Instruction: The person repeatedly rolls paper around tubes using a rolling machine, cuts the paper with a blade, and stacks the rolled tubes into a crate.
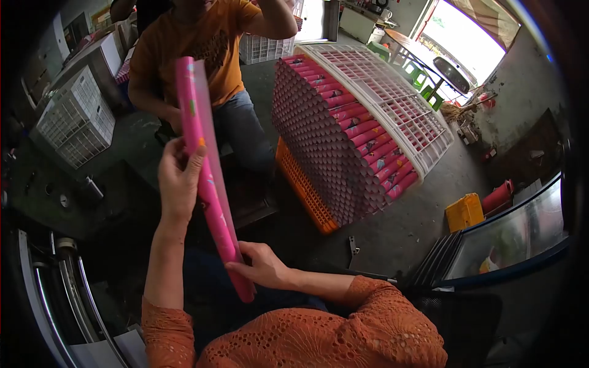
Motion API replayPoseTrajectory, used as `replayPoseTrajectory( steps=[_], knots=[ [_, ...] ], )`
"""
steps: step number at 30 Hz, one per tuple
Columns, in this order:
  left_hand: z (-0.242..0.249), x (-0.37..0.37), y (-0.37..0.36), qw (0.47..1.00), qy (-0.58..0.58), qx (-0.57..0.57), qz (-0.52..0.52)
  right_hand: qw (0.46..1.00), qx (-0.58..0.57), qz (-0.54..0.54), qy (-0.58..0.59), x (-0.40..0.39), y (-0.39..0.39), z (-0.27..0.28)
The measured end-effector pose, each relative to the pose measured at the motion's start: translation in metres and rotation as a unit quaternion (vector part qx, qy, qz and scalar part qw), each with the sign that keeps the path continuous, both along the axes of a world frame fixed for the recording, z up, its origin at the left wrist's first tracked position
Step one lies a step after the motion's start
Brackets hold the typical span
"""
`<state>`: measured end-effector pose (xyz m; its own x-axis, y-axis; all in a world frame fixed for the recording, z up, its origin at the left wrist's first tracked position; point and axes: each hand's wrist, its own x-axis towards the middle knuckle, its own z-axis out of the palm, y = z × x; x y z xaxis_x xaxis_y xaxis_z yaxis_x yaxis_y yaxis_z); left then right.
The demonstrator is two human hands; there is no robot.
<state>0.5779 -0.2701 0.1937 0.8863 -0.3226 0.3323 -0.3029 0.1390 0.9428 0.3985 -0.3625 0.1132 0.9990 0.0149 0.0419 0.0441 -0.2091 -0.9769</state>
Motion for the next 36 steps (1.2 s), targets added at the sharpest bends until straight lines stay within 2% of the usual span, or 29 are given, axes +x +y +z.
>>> replayPoseTrajectory(
  steps=[1,3,4,6,10,12,14,16,19,23,26,31,34,36],
  knots=[
    [-0.005,-0.005,-0.003,0.998,0.038,0.005,-0.05,1.0,-0.001,-0.001,-0.001,-0.005,0.002,-0.006],
    [-0.022,-0.022,-0.002,0.98,0.14,0.043,-0.133,0.996,0.053,-0.068,0.013,-0.014,0.002,-0.016],
    [-0.038,-0.031,0.002,0.975,0.134,0.077,-0.158,0.994,0.063,-0.082,0.017,-0.017,0.0,-0.017],
    [-0.065,-0.05,0.01,0.95,0.207,0.094,-0.215,0.981,0.136,-0.128,0.055,-0.019,-0.003,-0.019],
    [-0.102,-0.07,0.033,0.938,0.223,0.138,-0.227,0.937,0.281,-0.199,0.064,-0.016,-0.009,-0.029],
    [-0.108,-0.076,0.043,0.934,0.231,0.195,-0.191,0.924,0.313,-0.215,0.052,-0.008,-0.017,-0.032],
    [-0.109,-0.078,0.05,0.935,0.231,0.186,-0.195,0.918,0.316,-0.233,0.049,0.001,-0.027,-0.029],
    [-0.097,-0.082,0.051,0.924,0.267,0.124,-0.243,0.911,0.313,-0.268,0.033,0.012,-0.037,-0.03],
    [-0.093,-0.082,0.043,0.933,0.238,0.099,-0.253,0.894,0.316,-0.317,0.014,0.026,-0.054,-0.028],
    [-0.082,-0.078,0.015,0.935,0.223,0.091,-0.263,0.887,0.323,-0.328,-0.016,0.048,-0.088,-0.04],
    [-0.094,-0.063,-0.02,0.956,0.172,0.077,-0.225,0.882,0.324,-0.342,-0.022,0.072,-0.121,-0.048],
    [-0.097,-0.027,-0.076,0.97,0.118,0.103,-0.186,0.856,0.335,-0.394,-0.012,0.1,-0.16,-0.015],
    [-0.088,-0.004,-0.109,0.982,0.043,0.118,-0.142,0.85,0.386,-0.357,-0.004,0.119,-0.198,-0.014],
    [-0.093,0.011,-0.134,0.986,0.001,0.12,-0.12,0.866,0.342,-0.363,0.033,0.128,-0.224,-0.007]
  ],
)
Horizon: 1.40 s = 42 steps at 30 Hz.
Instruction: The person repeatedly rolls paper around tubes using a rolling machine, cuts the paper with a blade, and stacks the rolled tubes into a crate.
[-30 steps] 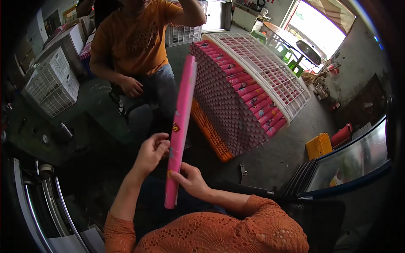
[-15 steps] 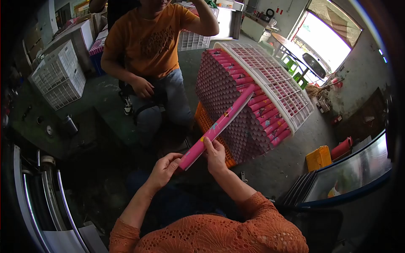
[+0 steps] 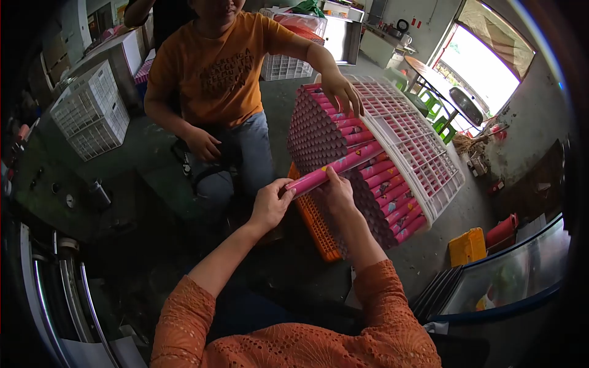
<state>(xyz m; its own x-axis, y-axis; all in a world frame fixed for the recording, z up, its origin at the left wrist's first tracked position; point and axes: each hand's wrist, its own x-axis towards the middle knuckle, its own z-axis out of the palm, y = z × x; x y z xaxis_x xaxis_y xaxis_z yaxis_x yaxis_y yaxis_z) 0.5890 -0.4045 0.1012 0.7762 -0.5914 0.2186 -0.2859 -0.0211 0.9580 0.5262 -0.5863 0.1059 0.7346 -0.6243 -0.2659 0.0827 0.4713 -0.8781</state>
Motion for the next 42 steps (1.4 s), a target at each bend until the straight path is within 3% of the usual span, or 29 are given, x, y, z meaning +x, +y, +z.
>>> replayPoseTrajectory(
  steps=[4,5,6,7,9,11,14,21,25,27,30,37,42],
  knots=[
    [0.005,0.016,-0.045,0.998,-0.042,0.031,0.022,0.979,-0.112,0.107,0.135,0.003,-0.051,0.014],
    [0.004,0.017,-0.056,0.998,-0.05,0.039,0.024,0.948,-0.229,0.094,0.199,0.004,-0.069,0.014],
    [0.006,0.016,-0.066,0.997,-0.051,0.056,0.027,0.9,-0.342,0.079,0.259,0.006,-0.078,0.02],
    [0.006,0.016,-0.075,0.996,-0.06,0.055,0.024,0.81,-0.506,0.025,0.295,0.003,-0.079,0.034],
    [0.003,0.017,-0.096,0.997,-0.064,0.03,0.027,0.684,-0.673,-0.036,0.281,0.003,-0.097,0.029],
    [-0.003,0.02,-0.117,0.997,-0.068,0.023,0.032,0.673,-0.67,-0.008,0.315,0.004,-0.109,0.03],
    [0.001,0.026,-0.142,0.996,-0.078,0.012,0.03,0.627,-0.701,-0.056,0.334,0.006,-0.12,0.033],
    [-0.01,0.038,-0.193,0.992,-0.12,-0.016,0.031,0.631,-0.721,-0.094,0.269,0.012,-0.154,0.022],
    [-0.011,0.032,-0.218,0.992,-0.082,-0.037,0.09,0.632,-0.704,-0.068,0.318,0.007,-0.155,0.021],
    [-0.011,0.033,-0.225,0.991,-0.098,-0.024,0.084,0.553,-0.787,-0.128,0.242,0.006,-0.162,0.007],
    [-0.01,0.035,-0.226,0.997,-0.074,-0.018,0.016,0.571,-0.772,-0.097,0.262,0.003,-0.161,0.005],
    [-0.017,0.035,-0.213,0.994,-0.079,-0.079,-0.015,0.566,-0.785,-0.071,0.243,0.004,-0.156,0.01],
    [-0.045,0.046,-0.2,0.977,-0.021,-0.107,0.181,0.538,-0.798,-0.059,0.267,0.002,-0.161,0.003]
  ],
)
